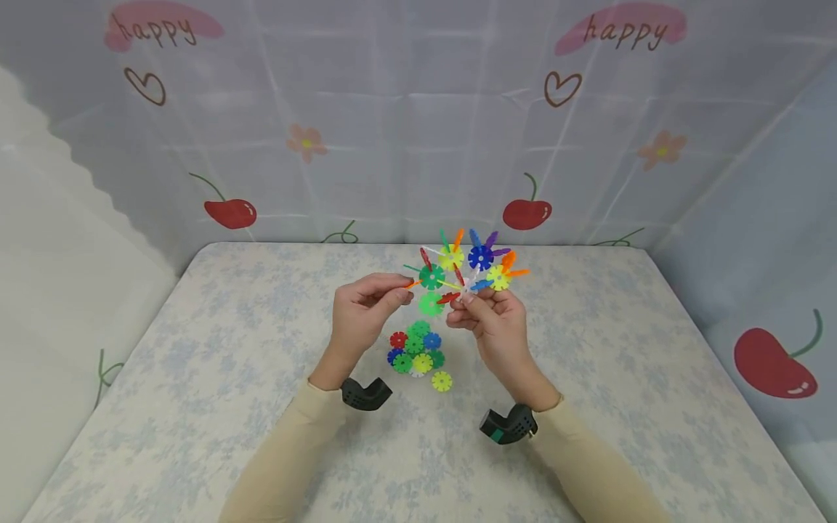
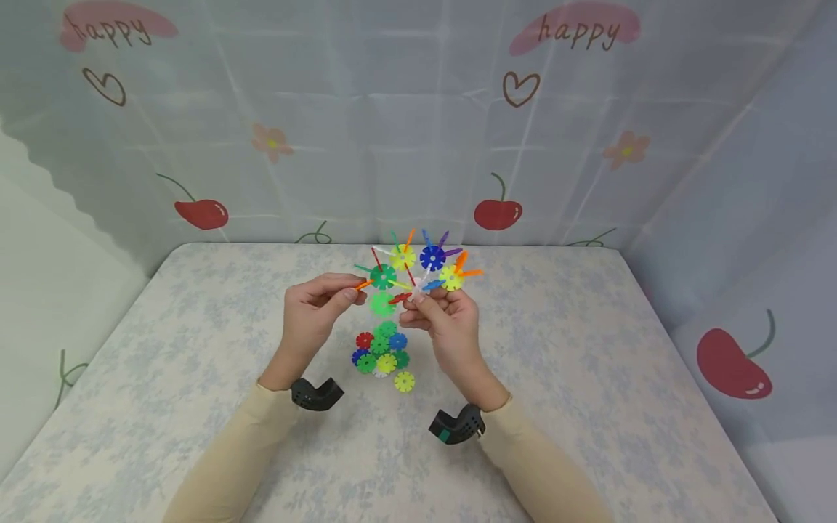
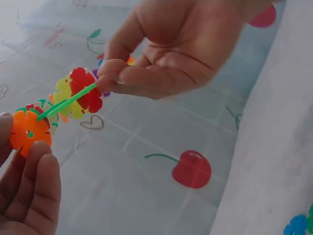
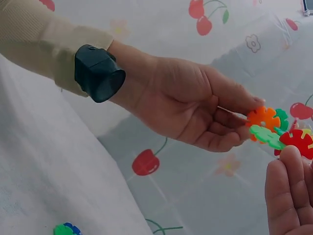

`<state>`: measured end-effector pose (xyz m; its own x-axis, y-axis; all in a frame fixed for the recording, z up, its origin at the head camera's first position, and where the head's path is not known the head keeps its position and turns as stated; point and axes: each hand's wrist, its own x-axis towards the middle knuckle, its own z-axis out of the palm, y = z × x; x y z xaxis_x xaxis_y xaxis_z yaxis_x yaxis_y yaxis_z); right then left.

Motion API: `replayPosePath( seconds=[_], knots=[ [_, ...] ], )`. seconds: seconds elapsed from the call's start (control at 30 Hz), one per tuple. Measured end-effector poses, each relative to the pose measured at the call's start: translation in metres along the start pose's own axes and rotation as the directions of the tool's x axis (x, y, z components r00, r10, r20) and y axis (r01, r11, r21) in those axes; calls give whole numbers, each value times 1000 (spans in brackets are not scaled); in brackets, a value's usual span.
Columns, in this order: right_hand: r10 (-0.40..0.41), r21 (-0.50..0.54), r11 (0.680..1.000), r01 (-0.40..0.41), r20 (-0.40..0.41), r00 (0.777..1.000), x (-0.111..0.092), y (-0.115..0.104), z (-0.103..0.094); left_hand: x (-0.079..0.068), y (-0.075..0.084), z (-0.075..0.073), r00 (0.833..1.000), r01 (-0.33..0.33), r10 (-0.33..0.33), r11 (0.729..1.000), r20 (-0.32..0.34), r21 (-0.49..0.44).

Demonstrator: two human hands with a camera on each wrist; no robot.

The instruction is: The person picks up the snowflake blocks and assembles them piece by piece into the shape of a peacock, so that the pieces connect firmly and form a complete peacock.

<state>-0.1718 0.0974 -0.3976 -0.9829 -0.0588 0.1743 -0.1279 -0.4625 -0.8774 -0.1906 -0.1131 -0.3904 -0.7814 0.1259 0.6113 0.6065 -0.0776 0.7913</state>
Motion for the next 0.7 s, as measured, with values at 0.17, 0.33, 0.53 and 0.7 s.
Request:
replayPosePath(
  seconds=[0.17,0.33,0.53,0.7],
  knots=[
    [62,116,990,-75,117,991,0,-1,-1,0,0,-1,989,146,-137,941,50,-307],
    [79,197,973,-119,201,976,-3,-1,-1,-3,-4,9,956,293,-241,774,168,-561],
    [51,250,960,-123,276,960,-4,0,-1,-4,-1,18,905,424,-329,641,270,-640],
    [49,268,952,-146,337,940,-4,0,0,-5,3,16,879,477,-331,580,343,-661]
  ],
)
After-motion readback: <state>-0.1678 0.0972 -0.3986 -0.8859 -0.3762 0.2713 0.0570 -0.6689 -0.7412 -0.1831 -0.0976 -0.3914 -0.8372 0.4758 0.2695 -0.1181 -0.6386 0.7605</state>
